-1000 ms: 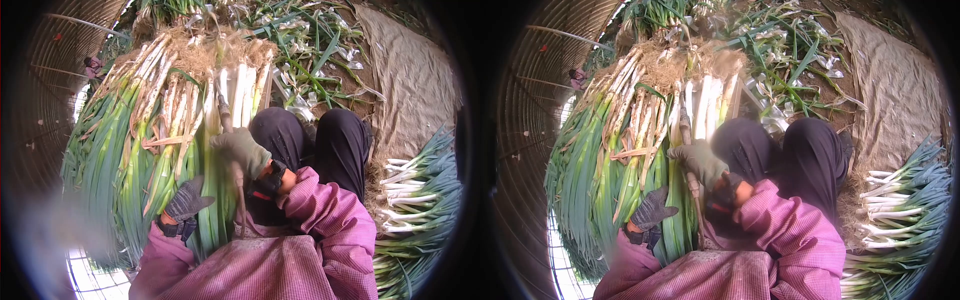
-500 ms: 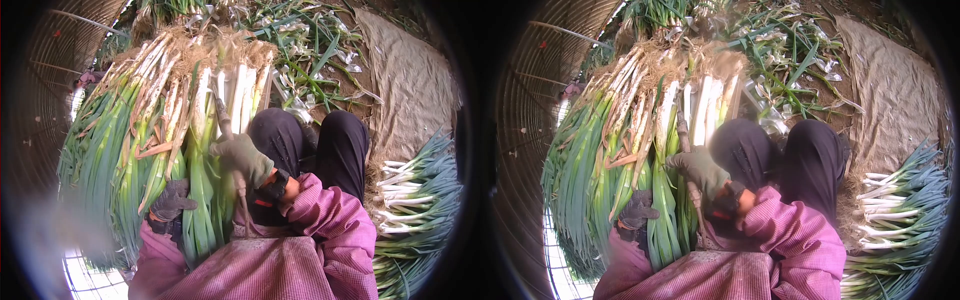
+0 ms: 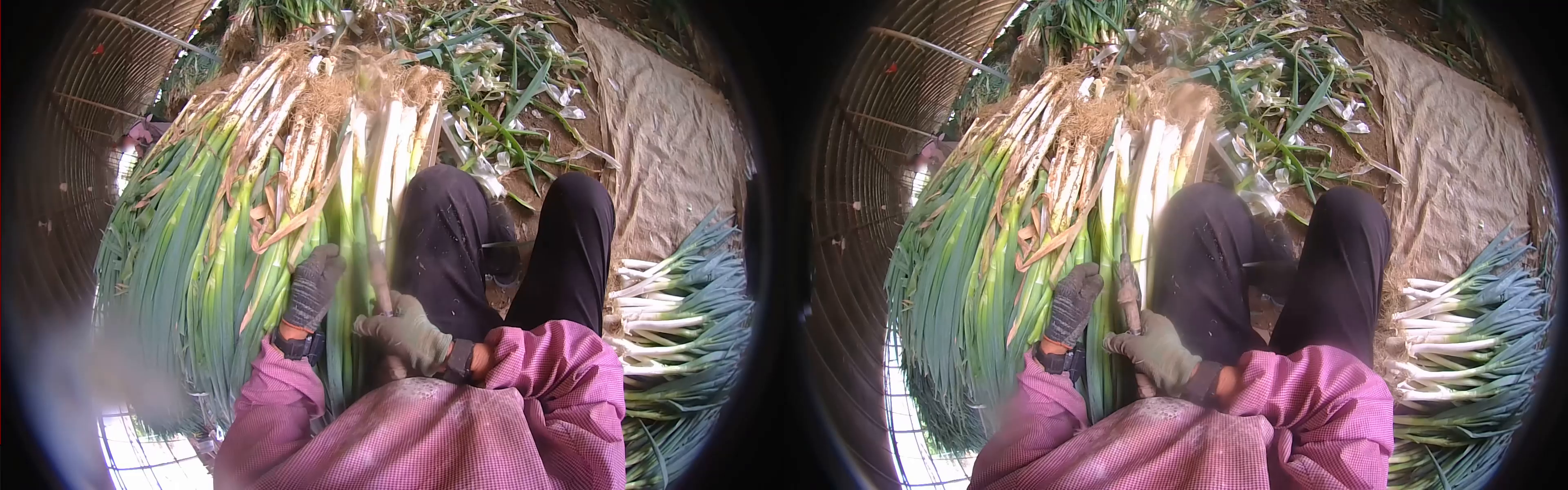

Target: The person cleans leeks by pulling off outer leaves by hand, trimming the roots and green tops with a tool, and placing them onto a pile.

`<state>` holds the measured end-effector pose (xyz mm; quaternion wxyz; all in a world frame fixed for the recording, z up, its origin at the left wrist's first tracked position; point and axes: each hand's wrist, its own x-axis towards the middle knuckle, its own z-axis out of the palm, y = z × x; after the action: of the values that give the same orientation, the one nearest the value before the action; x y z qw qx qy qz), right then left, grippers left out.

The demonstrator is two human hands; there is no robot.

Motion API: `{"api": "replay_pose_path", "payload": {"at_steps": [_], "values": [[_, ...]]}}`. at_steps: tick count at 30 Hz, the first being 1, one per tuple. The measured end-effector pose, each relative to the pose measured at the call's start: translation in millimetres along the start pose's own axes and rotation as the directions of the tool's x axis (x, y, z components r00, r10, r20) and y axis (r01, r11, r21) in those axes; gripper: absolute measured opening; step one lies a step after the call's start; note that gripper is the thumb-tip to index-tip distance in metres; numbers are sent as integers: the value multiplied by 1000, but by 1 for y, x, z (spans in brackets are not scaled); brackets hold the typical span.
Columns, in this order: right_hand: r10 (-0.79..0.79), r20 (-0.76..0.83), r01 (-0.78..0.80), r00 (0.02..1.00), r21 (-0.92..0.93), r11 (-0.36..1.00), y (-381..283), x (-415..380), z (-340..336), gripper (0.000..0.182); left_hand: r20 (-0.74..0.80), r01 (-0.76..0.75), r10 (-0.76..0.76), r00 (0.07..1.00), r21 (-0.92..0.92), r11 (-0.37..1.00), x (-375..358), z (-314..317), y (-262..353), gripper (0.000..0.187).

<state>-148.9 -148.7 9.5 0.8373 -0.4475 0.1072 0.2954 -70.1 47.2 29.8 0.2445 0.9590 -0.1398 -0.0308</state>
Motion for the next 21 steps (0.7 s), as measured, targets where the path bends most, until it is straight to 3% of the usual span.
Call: {"api": "replay_pose_path", "payload": {"at_steps": [2, 3, 4, 6, 9, 10, 11, 12, 15, 18, 19, 21], "values": [[-52, 5, 51, 999, 139, 989, -22, -16, -4, 33, -52, 92, -94, 994, -35, 995, -5, -8, 27, 30], [-82, 42, 74, 996, 174, 982, -14, -9, -10, 34, -168, 9, 9, 986, 110, 994, -11, -13, 36, 33], [-60, 6, 59, 998, 83, 995, -9, -5, -13, 29, -235, -100, 176, 956, 302, 948, -15, -17, 37, 34], [-83, 40, 76, 996, 141, 987, -16, -15, -3, 29, -269, -217, 500, 823, 665, 715, -17, -28, 36, 36], [-59, 168, 107, 984, -288, 952, -10, -19, 11, 27, -235, -12, 354, 905, 818, 575, -25, -43, 33, 41], [45, 177, 10, 983, -300, 954, -11, -22, 14, 27, -242, 58, 279, 929, 842, 536, -28, -47, 32, 42], [147, 180, -85, 973, -312, 946, -29, -33, 22, 26, -234, 73, 300, 925, 883, 464, -27, -49, 8, 42], [246, 179, -180, 953, -322, 930, -39, -40, 28, 26, -236, 63, 279, 931, 856, 514, -28, -56, 7, 41], [217, 128, -181, 968, -243, 953, -26, -30, 31, 24, -209, -6, 260, 943, 769, 639, -24, -71, 4, 35], [120, 140, -89, 983, -214, 973, -19, -35, 40, 20, -190, -28, 282, 940, 784, 620, -19, -74, -2, 32], [153, 165, -100, 974, -291, 951, -20, -37, 41, 20, -185, -6, 238, 953, 779, 628, -18, -74, -1, 39], [223, 208, -112, 952, -441, 891, -23, -43, 41, 20, -174, 59, 153, 973, 823, 565, -19, -74, 6, 33]]}}
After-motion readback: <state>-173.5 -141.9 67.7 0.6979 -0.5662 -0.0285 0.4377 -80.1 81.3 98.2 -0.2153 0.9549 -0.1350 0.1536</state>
